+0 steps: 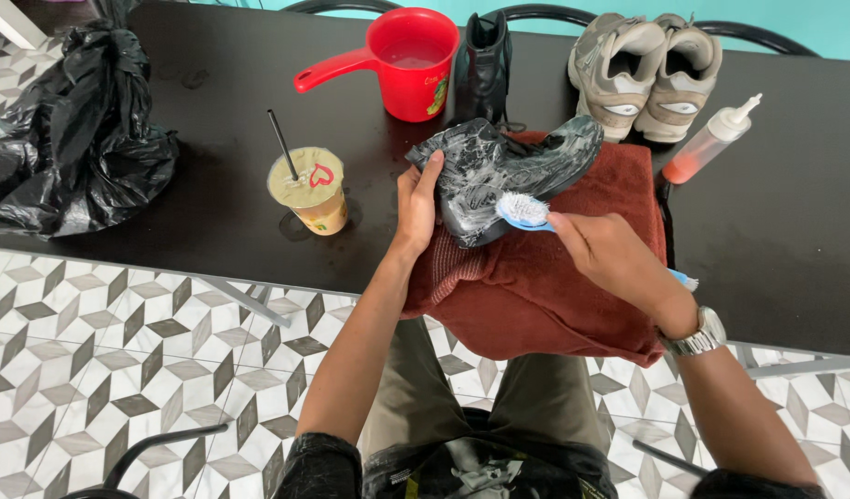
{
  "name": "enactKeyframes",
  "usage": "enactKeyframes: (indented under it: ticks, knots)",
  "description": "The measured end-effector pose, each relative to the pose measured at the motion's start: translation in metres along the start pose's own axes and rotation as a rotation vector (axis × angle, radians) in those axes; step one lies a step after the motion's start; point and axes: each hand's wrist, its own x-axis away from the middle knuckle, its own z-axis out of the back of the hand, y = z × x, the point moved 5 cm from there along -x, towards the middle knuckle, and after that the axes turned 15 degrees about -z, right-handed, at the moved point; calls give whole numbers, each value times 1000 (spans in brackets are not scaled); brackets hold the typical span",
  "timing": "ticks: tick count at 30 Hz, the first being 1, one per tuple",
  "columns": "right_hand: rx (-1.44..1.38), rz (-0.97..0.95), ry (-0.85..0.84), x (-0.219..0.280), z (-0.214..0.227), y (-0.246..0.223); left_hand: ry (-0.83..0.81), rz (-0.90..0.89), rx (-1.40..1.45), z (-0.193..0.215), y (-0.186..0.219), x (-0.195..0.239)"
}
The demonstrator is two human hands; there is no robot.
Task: The person scrubs a black boot with a blue toothbrush and white cleaning paste on a brown towel. They repeatedly dip the brush into a red mug of water and continue scrubbing the boot's surface.
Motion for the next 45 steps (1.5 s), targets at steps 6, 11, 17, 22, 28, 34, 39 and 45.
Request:
enactKeyframes:
  ticks: [6,11,17,22,28,34,39,45]
  knots:
    - [-29,78,17,-23,-15,-49,9,2,-41,-2,22,13]
    - [14,-55,-64,-24,0,-14,18,107,-69,13,-25,9]
    - [-7,-80,-104,-20,-6,-32,-10,226,-89,16,-25,13]
    - [76,81,1,-37,-18,-89,-4,258,15,21,-60,17]
    - [131,57,-32,-21,-15,-86,10,284,17,21,-52,20]
    - [288,23,1,-3,-25,-73,-34,188,37,9,-19,10]
    - [492,11,-117,2,-45,-93,31,220,14,38,-41,17]
    - [528,56,92,9,-38,-86,4,170,10,14,-12,12]
